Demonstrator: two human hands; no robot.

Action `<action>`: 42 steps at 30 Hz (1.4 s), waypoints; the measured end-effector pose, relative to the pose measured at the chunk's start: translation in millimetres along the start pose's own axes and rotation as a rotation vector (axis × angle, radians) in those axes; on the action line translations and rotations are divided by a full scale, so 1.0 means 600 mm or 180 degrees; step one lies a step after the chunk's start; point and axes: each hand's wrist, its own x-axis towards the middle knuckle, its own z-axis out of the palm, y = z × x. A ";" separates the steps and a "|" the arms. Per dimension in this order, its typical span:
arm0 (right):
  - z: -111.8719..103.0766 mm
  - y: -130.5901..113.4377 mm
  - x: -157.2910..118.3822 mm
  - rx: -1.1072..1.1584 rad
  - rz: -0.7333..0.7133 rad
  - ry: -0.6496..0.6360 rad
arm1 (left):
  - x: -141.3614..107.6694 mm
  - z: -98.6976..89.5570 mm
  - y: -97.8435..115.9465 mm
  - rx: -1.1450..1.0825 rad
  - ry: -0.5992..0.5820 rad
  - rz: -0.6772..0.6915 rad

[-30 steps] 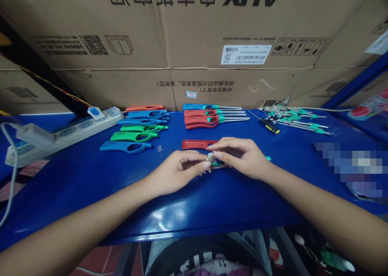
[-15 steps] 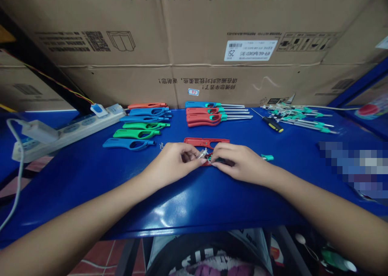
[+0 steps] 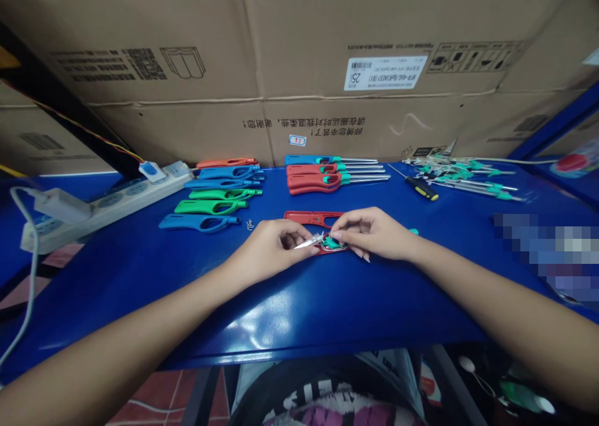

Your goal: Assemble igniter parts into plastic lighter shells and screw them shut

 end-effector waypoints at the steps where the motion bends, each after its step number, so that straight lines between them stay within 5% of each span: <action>1: -0.001 0.000 0.000 0.0001 -0.0021 -0.0022 | 0.000 0.000 0.001 -0.0002 0.0010 0.0019; 19: 0.000 -0.002 -0.003 -0.0191 -0.0211 0.0011 | -0.002 0.001 0.001 0.0097 0.0036 0.0339; 29: 0.002 0.004 0.000 -0.0456 -0.0724 0.0061 | -0.005 0.004 0.006 0.0027 -0.0015 0.0393; 42: 0.007 0.010 0.001 -0.0442 -0.0633 0.0161 | -0.006 0.019 0.004 -0.0188 0.0199 0.0264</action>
